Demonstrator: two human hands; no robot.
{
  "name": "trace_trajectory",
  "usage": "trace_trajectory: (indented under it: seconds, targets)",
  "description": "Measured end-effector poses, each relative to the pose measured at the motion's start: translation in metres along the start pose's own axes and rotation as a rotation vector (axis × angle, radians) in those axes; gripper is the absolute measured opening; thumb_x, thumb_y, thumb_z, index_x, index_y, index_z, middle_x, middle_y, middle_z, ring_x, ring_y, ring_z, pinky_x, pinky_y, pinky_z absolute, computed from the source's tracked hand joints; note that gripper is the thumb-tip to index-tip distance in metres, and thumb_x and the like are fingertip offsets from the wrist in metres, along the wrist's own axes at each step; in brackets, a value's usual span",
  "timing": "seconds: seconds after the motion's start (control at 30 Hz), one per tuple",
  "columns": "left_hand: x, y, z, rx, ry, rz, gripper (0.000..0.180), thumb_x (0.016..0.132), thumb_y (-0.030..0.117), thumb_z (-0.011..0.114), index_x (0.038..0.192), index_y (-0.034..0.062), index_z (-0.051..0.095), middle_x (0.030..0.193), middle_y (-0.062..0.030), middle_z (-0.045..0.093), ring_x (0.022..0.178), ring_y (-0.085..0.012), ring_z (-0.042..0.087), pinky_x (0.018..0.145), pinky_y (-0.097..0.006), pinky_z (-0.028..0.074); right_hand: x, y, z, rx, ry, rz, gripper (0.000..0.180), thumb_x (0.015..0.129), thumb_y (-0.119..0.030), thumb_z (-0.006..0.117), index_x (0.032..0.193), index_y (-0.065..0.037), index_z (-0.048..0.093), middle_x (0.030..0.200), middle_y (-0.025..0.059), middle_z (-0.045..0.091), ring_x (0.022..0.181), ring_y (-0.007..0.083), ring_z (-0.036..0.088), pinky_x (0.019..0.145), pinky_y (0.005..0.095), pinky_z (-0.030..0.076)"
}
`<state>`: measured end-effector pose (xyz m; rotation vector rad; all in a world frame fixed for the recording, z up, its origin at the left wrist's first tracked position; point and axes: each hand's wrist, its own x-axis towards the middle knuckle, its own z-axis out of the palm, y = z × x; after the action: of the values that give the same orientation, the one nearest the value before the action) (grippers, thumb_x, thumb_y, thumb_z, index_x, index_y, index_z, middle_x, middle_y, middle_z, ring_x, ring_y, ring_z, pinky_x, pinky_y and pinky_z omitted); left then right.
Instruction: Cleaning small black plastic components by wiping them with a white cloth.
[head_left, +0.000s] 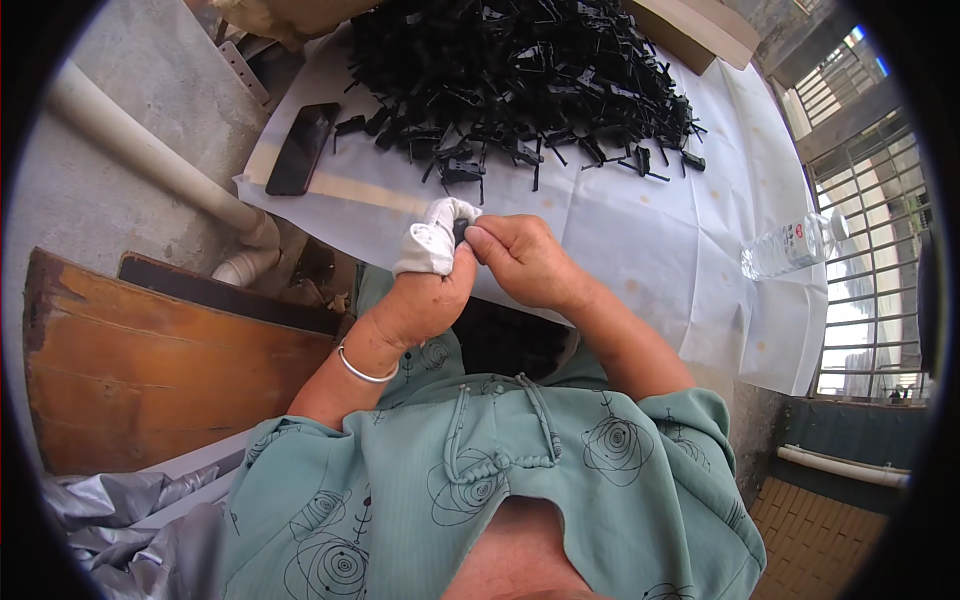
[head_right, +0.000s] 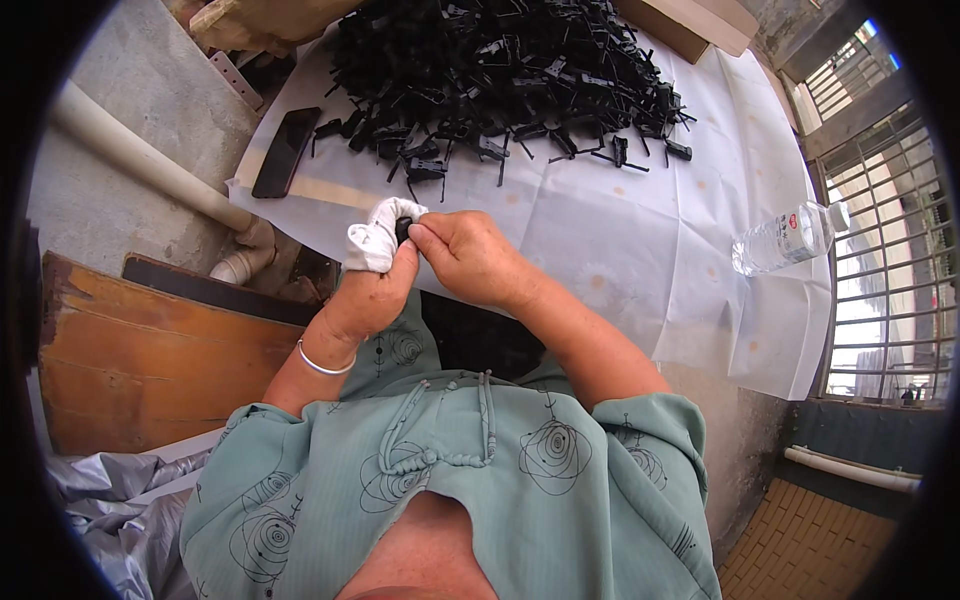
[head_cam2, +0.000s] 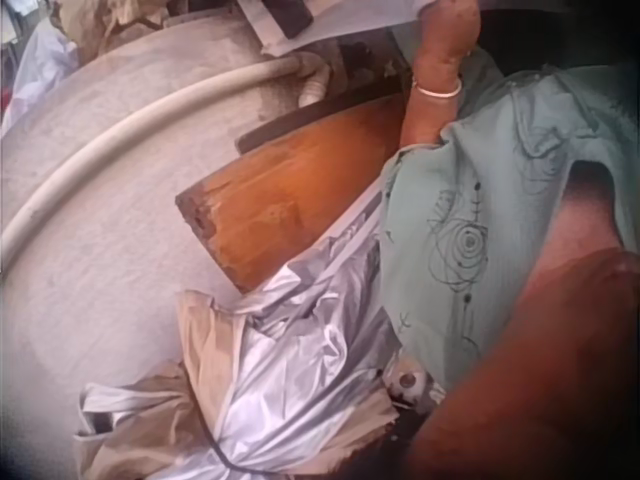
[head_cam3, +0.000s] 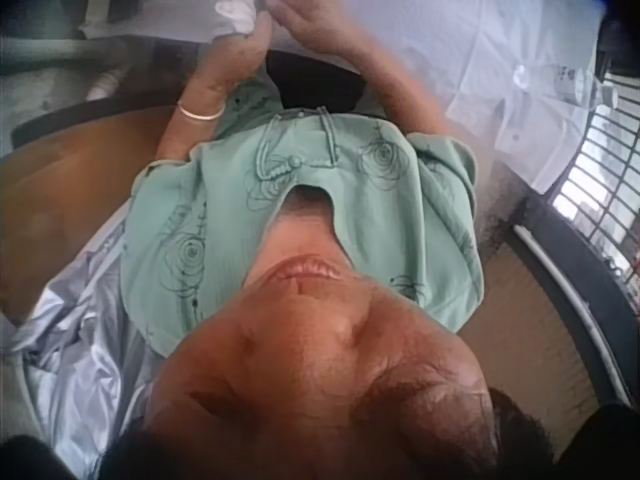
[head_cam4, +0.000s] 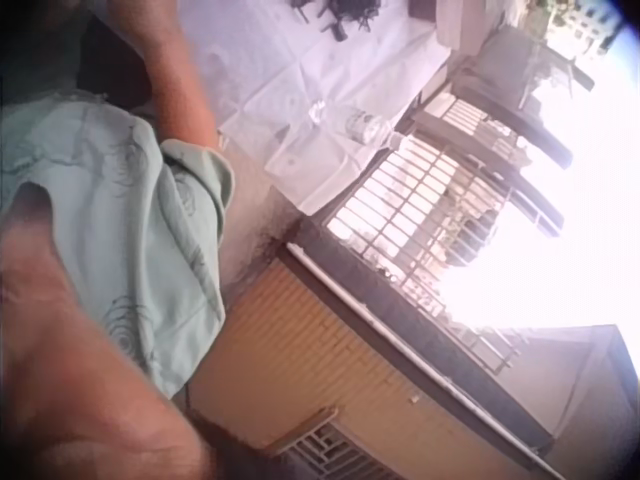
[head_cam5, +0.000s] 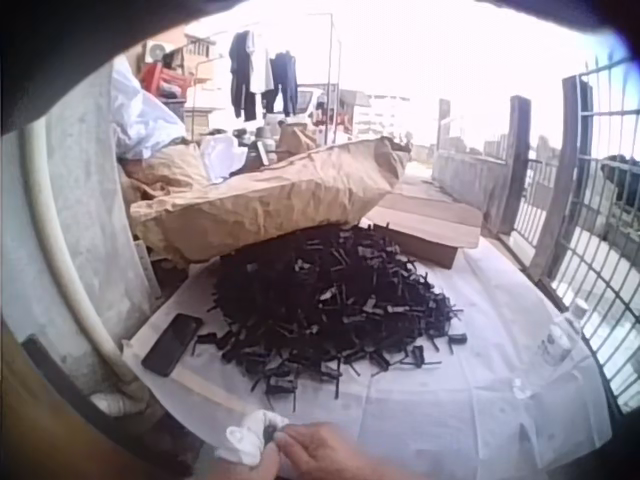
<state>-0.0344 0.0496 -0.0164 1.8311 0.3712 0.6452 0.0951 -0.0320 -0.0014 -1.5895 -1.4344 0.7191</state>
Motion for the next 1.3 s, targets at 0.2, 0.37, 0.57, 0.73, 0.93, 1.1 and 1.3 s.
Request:
trace_trajectory:
  seconds: [0.2, 0.37, 0.57, 0.73, 0.93, 1.1, 1.3]
  targets:
    - [-0.007, 0.006, -0.008, 0.129, -0.066, -0.007, 0.030, 0.085, 0.008, 0.050, 0.114, -0.0023, 0.047, 0.095, -0.0163, 0.055, 0.093, -0.0249, 0.053, 0.084, -0.032, 0.042, 0.012, 0.013, -0.018, 0.018, -0.170, 0.098, 0.025, 0.089, -0.018, 0.051, 0.073, 0.001, 0.054, 0.061, 0.0075, 0.050, 0.056, 0.0137, 0.043, 0.055, 0.0290, 0.040]
    - [-0.003, -0.011, -0.019, 0.321, -0.044, 0.128, 0.030, 0.088, 0.015, 0.054, 0.111, -0.0038, 0.055, 0.099, -0.0150, 0.057, 0.096, -0.0244, 0.055, 0.086, -0.032, 0.043, 0.053, 0.035, -0.020, -0.551, 0.259, -0.053, 0.020, 0.083, -0.021, 0.057, 0.093, -0.003, 0.057, 0.077, 0.0129, 0.062, 0.068, 0.0277, 0.060, 0.064, 0.0369, 0.047]
    - [0.002, -0.023, -0.012, -0.185, 0.177, -0.221, 0.027, 0.091, 0.012, 0.050, 0.115, -0.0003, 0.047, 0.096, -0.0051, 0.058, 0.077, -0.0091, 0.058, 0.061, -0.021, 0.045, 0.049, 0.046, -0.007, -0.648, 0.208, -0.060, 0.023, 0.078, -0.020, 0.061, 0.094, -0.004, 0.058, 0.078, 0.0141, 0.061, 0.072, 0.0306, 0.060, 0.064, 0.0385, 0.047]
    - [0.007, -0.026, -0.005, -0.344, 0.162, -0.152, 0.026, 0.090, 0.012, 0.051, 0.114, 0.0002, 0.046, 0.090, -0.0050, 0.058, 0.065, -0.0077, 0.055, 0.053, -0.020, 0.044, 0.020, 0.012, -0.002, -0.212, 0.149, -0.018, 0.016, 0.078, -0.015, 0.061, 0.084, 0.000, 0.058, 0.063, 0.0125, 0.055, 0.053, 0.0236, 0.052, 0.051, 0.0324, 0.041]
    - [0.007, -0.019, -0.003, -0.499, 0.116, -0.189, 0.023, 0.091, 0.012, 0.051, 0.111, 0.0012, 0.047, 0.084, -0.0026, 0.058, 0.061, -0.0062, 0.053, 0.050, -0.019, 0.042, 0.005, 0.002, -0.012, -0.190, 0.125, -0.068, 0.014, 0.077, -0.012, 0.064, 0.083, -0.001, 0.058, 0.060, 0.0083, 0.051, 0.050, 0.0164, 0.047, 0.049, 0.0294, 0.039]
    - [0.007, -0.018, -0.001, -0.444, 0.141, -0.146, 0.022, 0.091, 0.013, 0.050, 0.110, 0.0008, 0.048, 0.079, -0.0025, 0.057, 0.059, -0.0055, 0.052, 0.048, -0.018, 0.041, 0.001, -0.005, 0.003, -0.227, 0.154, -0.413, 0.016, 0.073, -0.006, 0.068, 0.082, -0.003, 0.055, 0.066, 0.0057, 0.053, 0.047, 0.0160, 0.046, 0.045, 0.0275, 0.039]
    - [0.001, -0.006, -0.004, -0.490, 0.050, -0.179, 0.022, 0.091, 0.012, 0.049, 0.110, 0.0011, 0.048, 0.078, -0.0020, 0.056, 0.059, -0.0058, 0.052, 0.050, -0.018, 0.041, 0.010, 0.000, 0.008, -0.294, 0.450, -0.343, 0.013, 0.076, -0.006, 0.066, 0.080, -0.002, 0.055, 0.064, 0.0062, 0.052, 0.047, 0.0159, 0.047, 0.044, 0.0264, 0.039]
